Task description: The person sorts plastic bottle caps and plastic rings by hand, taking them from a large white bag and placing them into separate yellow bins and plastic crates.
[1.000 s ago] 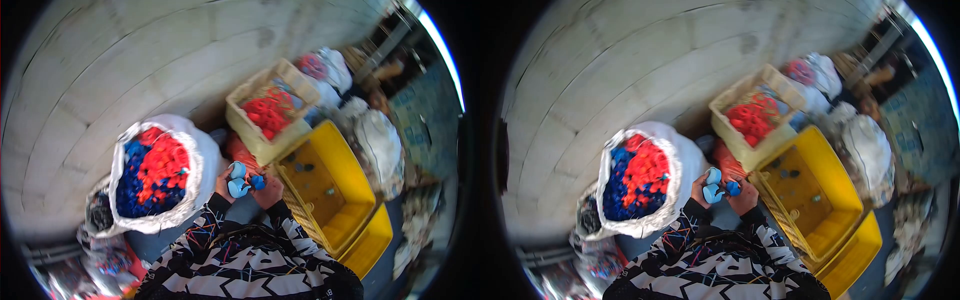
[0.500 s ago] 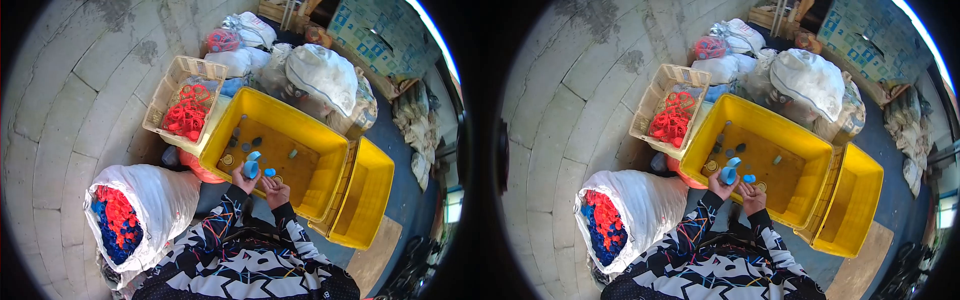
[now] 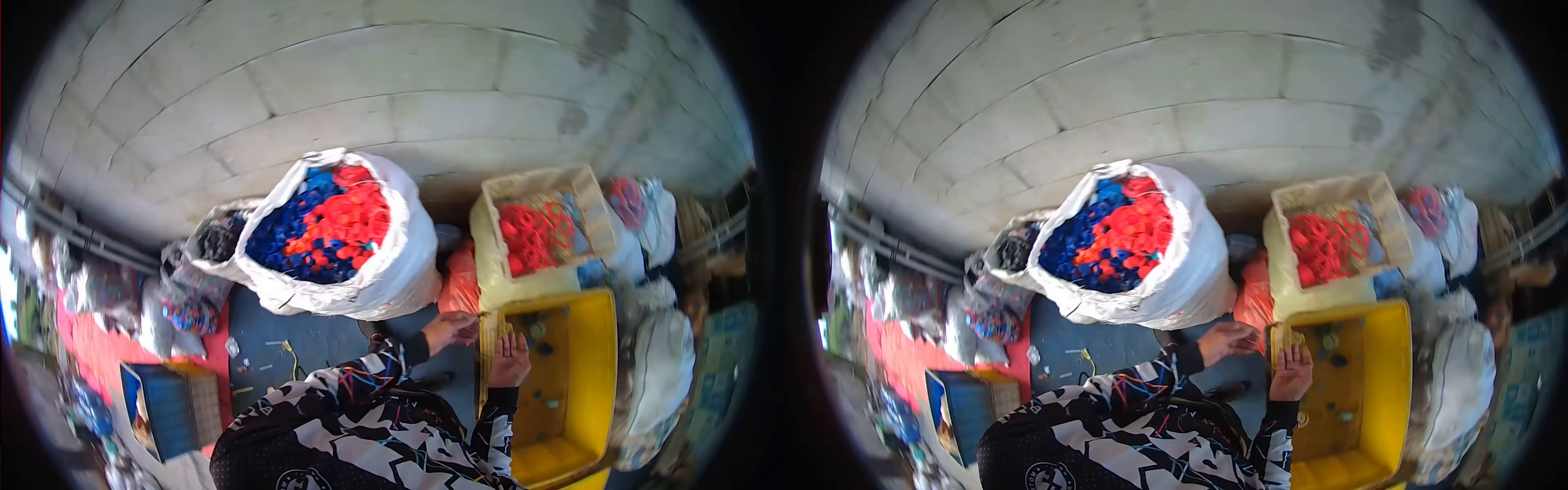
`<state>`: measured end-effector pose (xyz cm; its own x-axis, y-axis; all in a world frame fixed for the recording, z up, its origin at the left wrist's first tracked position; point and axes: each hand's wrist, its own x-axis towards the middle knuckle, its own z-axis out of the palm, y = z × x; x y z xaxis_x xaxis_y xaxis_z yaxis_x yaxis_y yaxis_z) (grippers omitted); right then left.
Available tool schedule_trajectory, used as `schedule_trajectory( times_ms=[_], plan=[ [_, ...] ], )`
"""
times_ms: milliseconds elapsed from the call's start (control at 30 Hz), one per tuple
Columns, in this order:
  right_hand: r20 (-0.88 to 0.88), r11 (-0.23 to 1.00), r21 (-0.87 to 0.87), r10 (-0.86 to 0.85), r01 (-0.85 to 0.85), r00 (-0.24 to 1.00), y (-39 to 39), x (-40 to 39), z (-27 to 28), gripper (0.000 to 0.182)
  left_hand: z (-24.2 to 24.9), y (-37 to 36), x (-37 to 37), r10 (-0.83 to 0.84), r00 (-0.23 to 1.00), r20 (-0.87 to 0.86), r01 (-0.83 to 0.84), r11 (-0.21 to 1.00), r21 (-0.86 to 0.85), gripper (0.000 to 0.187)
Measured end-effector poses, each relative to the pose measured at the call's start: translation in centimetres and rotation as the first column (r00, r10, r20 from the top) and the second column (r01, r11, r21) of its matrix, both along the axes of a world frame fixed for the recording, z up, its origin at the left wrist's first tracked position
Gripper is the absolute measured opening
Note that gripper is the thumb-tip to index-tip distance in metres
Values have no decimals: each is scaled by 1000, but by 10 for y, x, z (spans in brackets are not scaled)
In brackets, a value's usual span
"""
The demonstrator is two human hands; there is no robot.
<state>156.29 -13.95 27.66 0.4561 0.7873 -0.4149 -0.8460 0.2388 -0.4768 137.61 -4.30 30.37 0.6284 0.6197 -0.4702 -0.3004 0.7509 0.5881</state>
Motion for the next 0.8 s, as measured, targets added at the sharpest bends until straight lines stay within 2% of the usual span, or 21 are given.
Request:
schedule_trajectory(
  times_ms=[33,67,133,200,233,300,333,367,433,467,500,567,667,767,800],
  plan=[
    [82,995,27,97,-99,992,22,-15,9,40,3,11,-27,77,997,-14,-76,994,83,32],
    [187,985,-85,166,-152,968,43,-31,18,39,6,21,-54,197,980,-39,-189,970,150,31],
    [427,944,-168,330,-285,842,88,-76,51,39,19,41,-111,396,909,-128,-357,900,251,29],
    [640,893,-211,433,-396,635,129,-123,59,37,28,54,-170,570,790,-226,-472,801,368,26],
    [668,852,-218,486,-476,564,149,-147,65,35,31,59,-196,658,711,-249,-523,731,439,25],
    [808,733,-226,509,-642,296,186,-189,44,35,26,64,-249,759,588,-278,-554,629,545,23],
    [832,686,-245,511,-685,215,204,-216,37,33,32,67,-270,801,471,-370,-542,594,594,22],
    [852,638,-264,506,-723,135,218,-244,32,32,28,68,-290,848,380,-370,-548,528,649,21],
    [887,552,-396,437,-734,-150,240,-297,38,33,39,66,-327,814,236,-531,-398,579,711,23],
    [925,555,-344,339,-757,-172,247,-320,27,29,42,67,-339,819,174,-546,-378,568,731,24],
    [909,530,-411,296,-741,-293,254,-338,25,29,36,68,-352,808,140,-572,-359,580,731,23],
    [909,511,-416,213,-752,-358,263,-366,26,31,26,70,-370,818,117,-564,-359,564,744,21],
    [886,494,-451,149,-743,-439,276,-393,10,33,23,79,-381,788,61,-613,-263,605,751,19],
    [858,493,-486,110,-722,-502,281,-409,25,32,14,88,-382,798,45,-601,-170,599,783,19],
    [866,492,-463,72,-738,-495,285,-412,24,30,20,92,-380,779,33,-626,-189,620,762,18]
  ],
)
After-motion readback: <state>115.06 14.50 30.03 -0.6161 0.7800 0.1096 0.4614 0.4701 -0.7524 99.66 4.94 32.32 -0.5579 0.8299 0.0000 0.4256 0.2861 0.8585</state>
